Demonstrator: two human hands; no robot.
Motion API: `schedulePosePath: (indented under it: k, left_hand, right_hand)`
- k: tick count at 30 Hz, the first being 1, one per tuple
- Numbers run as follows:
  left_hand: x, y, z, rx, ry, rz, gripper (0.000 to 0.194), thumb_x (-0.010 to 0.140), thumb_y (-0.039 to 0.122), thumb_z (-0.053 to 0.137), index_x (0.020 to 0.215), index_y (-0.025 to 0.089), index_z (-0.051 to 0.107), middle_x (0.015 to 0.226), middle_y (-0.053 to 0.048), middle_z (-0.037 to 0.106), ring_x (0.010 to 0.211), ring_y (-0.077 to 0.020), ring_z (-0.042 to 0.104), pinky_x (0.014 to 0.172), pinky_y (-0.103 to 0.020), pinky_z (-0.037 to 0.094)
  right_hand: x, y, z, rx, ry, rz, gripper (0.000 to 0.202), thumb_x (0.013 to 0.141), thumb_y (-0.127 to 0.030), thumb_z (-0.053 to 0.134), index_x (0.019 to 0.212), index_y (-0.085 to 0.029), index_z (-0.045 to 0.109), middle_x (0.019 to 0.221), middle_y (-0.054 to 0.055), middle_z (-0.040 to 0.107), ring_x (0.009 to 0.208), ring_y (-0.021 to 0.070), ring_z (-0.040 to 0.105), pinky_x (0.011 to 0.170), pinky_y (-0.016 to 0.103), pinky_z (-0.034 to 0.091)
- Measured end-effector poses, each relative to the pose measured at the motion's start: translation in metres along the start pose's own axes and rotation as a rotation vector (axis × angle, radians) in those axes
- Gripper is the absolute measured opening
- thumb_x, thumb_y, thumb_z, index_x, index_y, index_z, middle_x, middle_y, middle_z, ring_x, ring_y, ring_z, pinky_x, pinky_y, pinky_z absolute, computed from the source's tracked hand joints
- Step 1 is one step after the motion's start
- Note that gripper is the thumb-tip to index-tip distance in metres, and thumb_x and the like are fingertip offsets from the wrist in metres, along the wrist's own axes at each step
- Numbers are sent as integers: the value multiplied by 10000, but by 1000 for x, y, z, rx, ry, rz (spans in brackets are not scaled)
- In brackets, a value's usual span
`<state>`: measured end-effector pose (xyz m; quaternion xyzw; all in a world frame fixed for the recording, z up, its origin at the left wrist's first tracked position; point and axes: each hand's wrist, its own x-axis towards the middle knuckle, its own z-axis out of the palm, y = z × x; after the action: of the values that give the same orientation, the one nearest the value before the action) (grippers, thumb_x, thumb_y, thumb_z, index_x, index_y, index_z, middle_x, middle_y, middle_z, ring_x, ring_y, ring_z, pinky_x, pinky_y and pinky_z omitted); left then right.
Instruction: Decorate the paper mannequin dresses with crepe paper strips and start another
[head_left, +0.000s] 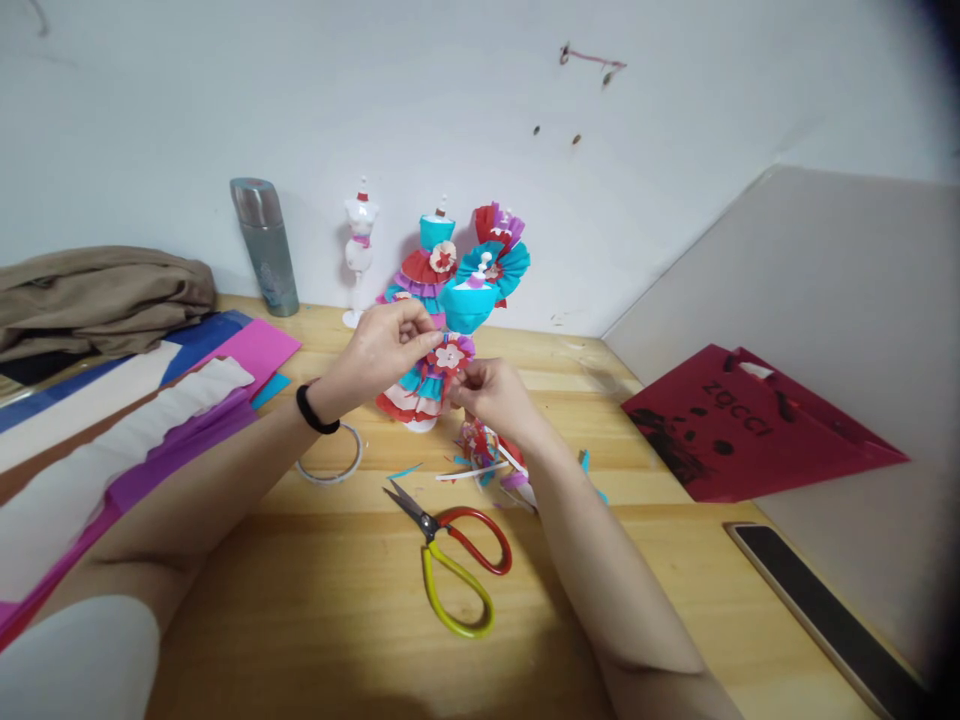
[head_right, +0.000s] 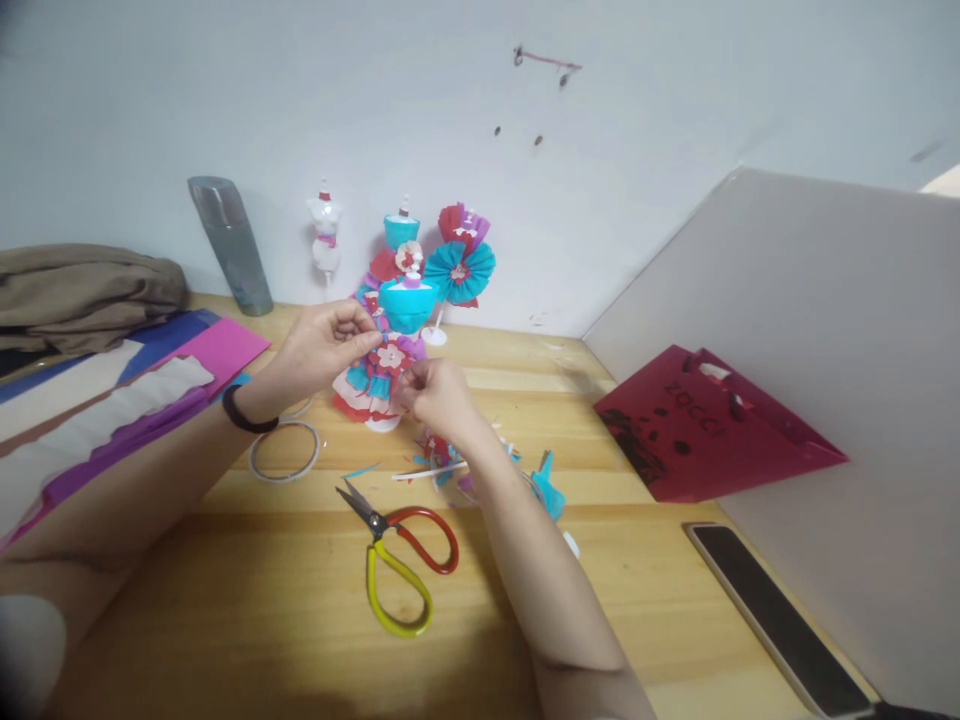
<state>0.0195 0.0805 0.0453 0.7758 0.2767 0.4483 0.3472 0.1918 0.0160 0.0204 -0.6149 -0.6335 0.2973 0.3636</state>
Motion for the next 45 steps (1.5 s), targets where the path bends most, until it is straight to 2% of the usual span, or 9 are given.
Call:
schedulePosePath:
  k: [5, 9, 15, 18, 25, 32, 35, 40, 45]
  left_hand:
    - [-2, 0, 0, 0, -55, -36, 195, 833, 295, 628, 958, 148, 650, 607, 30, 557, 543, -108, 526, 483, -198, 374]
    - [-2, 0, -4, 42, -63, -18, 244, 833, 302, 641, 1016, 143, 678, 582, 41, 519, 526, -100, 488, 483, -201, 374]
    - [-3, 2, -14, 104, -142, -20, 304, 847, 339, 619, 1042, 126, 715, 674, -8, 643, 593, -121, 570, 525, -215, 438]
    - [-4, 1, -18, 190, -198, 9, 259, 830, 311, 628, 990, 138, 735, 692, -12, 663, 609, -128, 584, 537, -224, 442]
    - [-3, 1, -28, 322, -176, 22, 171, 811, 242, 604, 874, 145, 730, 760, -32, 713, 676, -146, 626, 606, -250, 458]
    - [-1, 8, -37, 437, -288, 54, 184, 799, 214, 575, 629, 173, 634, 551, 26, 558, 533, -102, 465, 523, -235, 330]
    - [-2, 19, -40, 433, -252, 27, 309, 816, 233, 601, 517, 189, 535, 467, 40, 431, 481, -96, 386, 508, -255, 275]
    - [-10, 47, -44, 488, -100, 6, 393, 880, 250, 569, 502, 188, 485, 455, 45, 347, 468, -92, 318, 525, -285, 220]
    - [-20, 64, -40, 313, -49, -44, 609, 986, 438, 489, 441, 199, 360, 437, 32, 330, 449, -74, 289, 512, -298, 191]
  right_hand:
    - [1, 5, -1, -62, -30, -23, 150, 703, -103, 557, 585, -155, 633, 517, -17, 589, 480, 101, 499, 503, 220, 354]
    - [0, 4, -7, -209, -125, -21, 157, 733, -71, 574, 642, -137, 684, 576, 5, 645, 531, 109, 527, 541, 225, 376]
    - [-6, 1, -25, -415, -278, -18, 179, 809, -84, 610, 805, -133, 782, 717, 40, 747, 618, 135, 602, 608, 232, 425]
    - [-9, 0, -35, -498, -284, -19, 187, 822, -87, 610, 815, -137, 790, 761, 53, 761, 628, 131, 600, 601, 235, 403]
    - [-21, -19, -45, -644, -217, 51, 188, 842, -117, 594, 765, -155, 760, 717, 59, 738, 605, 141, 578, 570, 245, 371]
    - [-25, -29, -44, -695, -238, 57, 216, 847, -86, 563, 747, -154, 743, 702, 53, 715, 590, 135, 538, 561, 260, 337]
    - [-29, -31, -50, -699, -172, 59, 200, 855, -123, 586, 707, -164, 714, 664, 48, 696, 575, 148, 545, 556, 280, 336]
    - [-50, -41, -66, -596, -20, -19, 224, 887, -182, 588, 692, -188, 698, 655, 54, 687, 638, 181, 618, 595, 296, 387]
    - [-58, -49, -66, -561, -49, -19, 207, 884, -167, 606, 714, -182, 723, 626, 23, 663, 591, 150, 593, 602, 284, 394]
